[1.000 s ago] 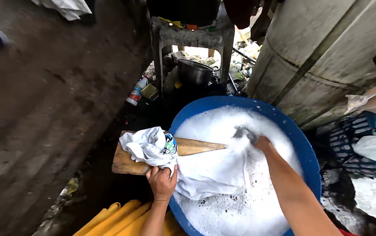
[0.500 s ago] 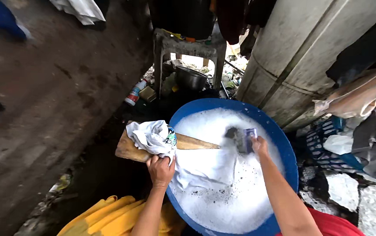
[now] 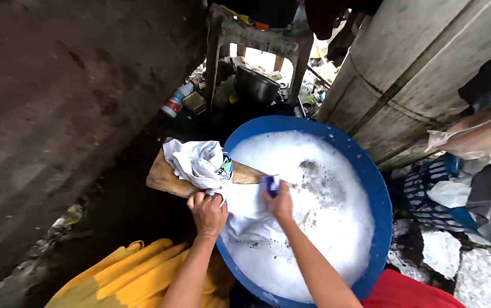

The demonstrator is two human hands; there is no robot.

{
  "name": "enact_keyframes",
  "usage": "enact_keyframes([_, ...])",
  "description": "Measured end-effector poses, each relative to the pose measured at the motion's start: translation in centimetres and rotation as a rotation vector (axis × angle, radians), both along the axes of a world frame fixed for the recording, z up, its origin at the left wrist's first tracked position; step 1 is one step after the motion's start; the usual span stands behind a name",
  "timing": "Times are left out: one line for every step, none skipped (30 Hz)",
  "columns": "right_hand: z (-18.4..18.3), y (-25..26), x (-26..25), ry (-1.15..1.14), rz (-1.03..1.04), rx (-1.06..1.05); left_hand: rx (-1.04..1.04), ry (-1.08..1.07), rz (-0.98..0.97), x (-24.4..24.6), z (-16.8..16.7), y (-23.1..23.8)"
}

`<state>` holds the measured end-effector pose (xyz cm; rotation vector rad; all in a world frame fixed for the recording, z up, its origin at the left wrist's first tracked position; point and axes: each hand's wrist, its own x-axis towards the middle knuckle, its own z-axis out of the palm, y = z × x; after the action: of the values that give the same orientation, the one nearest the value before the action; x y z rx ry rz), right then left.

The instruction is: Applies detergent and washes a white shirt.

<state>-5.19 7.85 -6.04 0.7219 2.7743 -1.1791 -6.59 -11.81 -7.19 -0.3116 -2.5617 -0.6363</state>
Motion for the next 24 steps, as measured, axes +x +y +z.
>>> enact_keyframes([-1.0, 2.7, 0.3, -0.033, -0.099, 0.029, 0.014, -0.002, 0.002, -0.1, -0.2, 0.1])
enact_keyframes([-1.7, 4.8, 0.5, -0.067, -0.187, 0.041, 0.025, -0.001, 0.005, -0.1, -0.4, 0.1])
enact_keyframes([-1.8, 5.8, 0.5, -0.097, -0.254, 0.037, 0.033, 0.0, 0.003, -0.1, -0.4, 0.1])
enact_keyframes([-1.6, 5.6, 0.2, -0.111, -0.287, 0.025, 0.036, 0.003, 0.001, -0.1, -0.3, 0.1])
enact_keyframes([-1.1, 4.3, -0.2, -0.089, -0.27, 0.014, 0.038, 0.008, 0.001, -0.1, -0.3, 0.1])
enact_keyframes([-0.3, 1.8, -0.6, -0.053, -0.199, 0.001, 0.038, 0.014, -0.002, -0.2, -0.3, 0.1])
enact_keyframes([0.7, -1.5, -0.9, -0.022, -0.094, -0.02, 0.039, 0.016, -0.007, -0.3, -0.4, 0.1])
enact_keyframes([1.9, -4.6, -0.8, -0.008, 0.018, -0.047, 0.047, 0.003, -0.015, -0.2, -0.6, -0.1])
enact_keyframes([2.7, -6.4, -0.7, -0.009, 0.108, -0.061, 0.057, -0.008, -0.02, 0.0, -0.8, -0.3])
enact_keyframes([2.7, -6.3, -0.7, -0.017, 0.15, -0.049, 0.063, -0.012, -0.02, 0.0, -0.9, -0.4])
enact_keyframes([2.1, -4.4, -0.4, -0.037, 0.13, -0.022, 0.067, -0.018, -0.021, 0.0, -0.9, -0.5])
enact_keyframes([0.8, -1.4, 0.1, -0.055, 0.052, 0.015, 0.069, -0.026, -0.024, 0.0, -0.9, -0.4])
enact_keyframes([-0.6, 2.0, 0.6, -0.071, -0.059, 0.052, 0.072, -0.036, -0.026, -0.2, -0.9, -0.3])
enact_keyframes([-1.9, 5.0, 1.2, -0.089, -0.172, 0.089, 0.074, -0.037, -0.024, -0.3, -1.0, -0.3])
enact_keyframes([-2.4, 6.7, 1.4, -0.116, -0.263, 0.102, 0.073, -0.032, -0.022, -0.2, -1.0, -0.3])
enact_keyframes([-2.2, 6.8, 1.3, -0.145, -0.311, 0.096, 0.07, -0.03, -0.022, -0.3, -0.9, -0.4])
enact_keyframes([-1.6, 5.5, 0.8, -0.134, -0.317, 0.077, 0.068, -0.026, -0.023, -0.3, -0.8, -0.3])
enact_keyframes([-0.7, 3.0, 0.2, -0.089, -0.271, 0.039, 0.068, -0.014, -0.023, -0.4, -0.6, -0.2])
enact_keyframes([0.2, -0.4, -0.3, -0.039, -0.169, 0.01, 0.069, -0.006, -0.025, -0.5, -0.5, -0.2])
enact_keyframes([1.3, -3.9, -0.4, 0.0, -0.046, -0.025, 0.067, -0.014, -0.031, -0.3, -0.5, -0.2])
enact_keyframes([2.4, -6.4, -0.3, 0.01, 0.066, -0.052, 0.064, -0.024, -0.036, -0.2, -0.6, -0.4])
enact_keyframes([3.0, -7.1, -0.2, 0.001, 0.135, -0.053, 0.064, -0.035, -0.039, 0.0, -0.6, -0.6])
enact_keyframes([2.5, -6.0, 0.0, -0.018, 0.145, -0.036, 0.063, -0.044, -0.045, 0.1, -0.6, -0.7])
enact_keyframes([1.3, -3.5, 0.3, -0.025, 0.098, 0.004, 0.065, -0.046, -0.051, -0.1, -0.7, -0.7])
